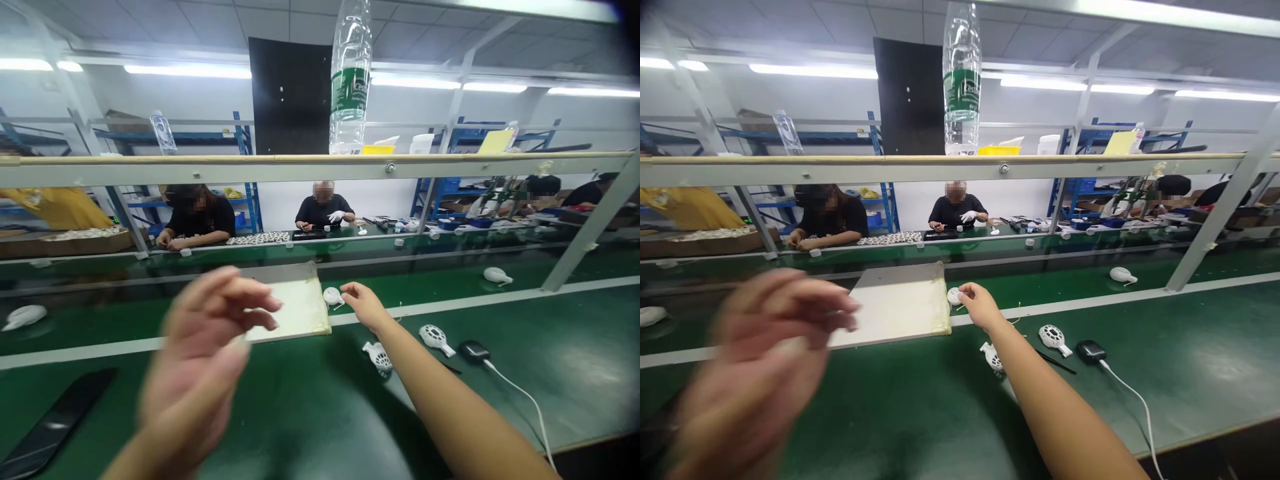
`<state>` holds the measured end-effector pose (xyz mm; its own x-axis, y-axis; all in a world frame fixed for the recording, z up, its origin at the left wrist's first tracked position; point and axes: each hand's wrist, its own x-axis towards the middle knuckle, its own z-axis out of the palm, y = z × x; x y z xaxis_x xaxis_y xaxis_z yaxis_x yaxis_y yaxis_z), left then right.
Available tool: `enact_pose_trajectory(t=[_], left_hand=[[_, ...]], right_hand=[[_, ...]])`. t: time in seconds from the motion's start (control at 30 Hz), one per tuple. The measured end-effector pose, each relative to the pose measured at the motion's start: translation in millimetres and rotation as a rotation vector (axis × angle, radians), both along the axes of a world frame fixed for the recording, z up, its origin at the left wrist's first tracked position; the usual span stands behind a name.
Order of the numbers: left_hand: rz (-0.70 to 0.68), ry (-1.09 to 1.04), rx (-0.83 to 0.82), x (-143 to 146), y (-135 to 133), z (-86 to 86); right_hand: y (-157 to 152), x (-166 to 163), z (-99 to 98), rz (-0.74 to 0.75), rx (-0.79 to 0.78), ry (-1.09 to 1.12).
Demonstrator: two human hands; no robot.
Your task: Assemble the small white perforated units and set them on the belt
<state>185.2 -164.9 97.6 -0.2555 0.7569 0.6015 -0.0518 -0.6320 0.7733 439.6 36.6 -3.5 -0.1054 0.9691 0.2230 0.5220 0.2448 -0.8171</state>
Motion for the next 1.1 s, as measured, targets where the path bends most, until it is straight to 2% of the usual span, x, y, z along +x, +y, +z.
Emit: enact_pose_trajectory(t=[0.07, 0.13, 0.2, 0.23, 0.3, 0.37, 0.43, 0.53, 0.57, 0.63, 0.67, 0.73, 0.8, 0.87, 0.93, 1.03, 1.1], left_hand=[[-0.096, 0.023, -0.157, 10, 44, -41.1], [-0.041, 0.004, -0.373, 11, 84, -97.6], [-0.039, 0.103, -0.508, 7, 112, -150.0], [-0.082, 0.178, -0.551, 4, 120, -169.6], [-0.166, 0.266, -0.558, 1, 126, -192.1], [-0.207, 0.288, -0.543, 1, 125, -196.3], [-0.203, 0.283, -0.554, 3, 123, -190.8], [-0.169, 0.221, -0.571, 2, 120, -177.5], [-0.167, 0.183, -0.555, 0, 118, -172.9], [-0.242, 0.096, -0.469, -5, 113, -164.4], [-0.324, 0.052, -0.414, -8, 110, -161.2], [-0.515, -0.033, -0.343, -9, 104, -158.3], [-0.625, -0.11, -0.365, -8, 101, -160.6], [-0.615, -0.163, -0.405, -6, 103, -166.3], [-0.522, -0.194, -0.403, -5, 107, -171.6], [-0.38, -0.189, -0.396, -6, 113, -174.6], [-0.368, -0.172, -0.407, -5, 113, -174.5]], right_hand=[[28, -2, -8.8, -0.02, -0.042, -0.156], [48, -7, -17.0, -0.035, -0.059, -0.263], [62, -15, -24.2, -0.048, -0.063, -0.365], [67, -19, -26.8, -0.049, -0.067, -0.407], [75, -25, -28.4, -0.047, -0.085, -0.475], [79, -27, -24.0, -0.062, -0.096, -0.519], [75, -27, -15.2, -0.102, -0.086, -0.545], [45, -34, -5.0, -0.148, -0.049, -0.481], [28, -39, -5.4, -0.118, -0.064, -0.291], [-14, -56, -13.4, 0.174, -0.235, 0.239], [-36, -66, -20.5, 0.311, -0.372, 0.512], [-73, -85, -37.4, 0.412, -0.593, 0.902], [-93, -99, -52.9, 0.464, -0.755, 1.053], [-95, -104, -63.8, 0.476, -0.831, 1.034], [-86, -101, -69.9, 0.382, -0.742, 0.947], [-70, -89, -71.8, 0.118, -0.33, 0.725], [-68, -82, -69.1, 0.096, -0.072, 0.496]])
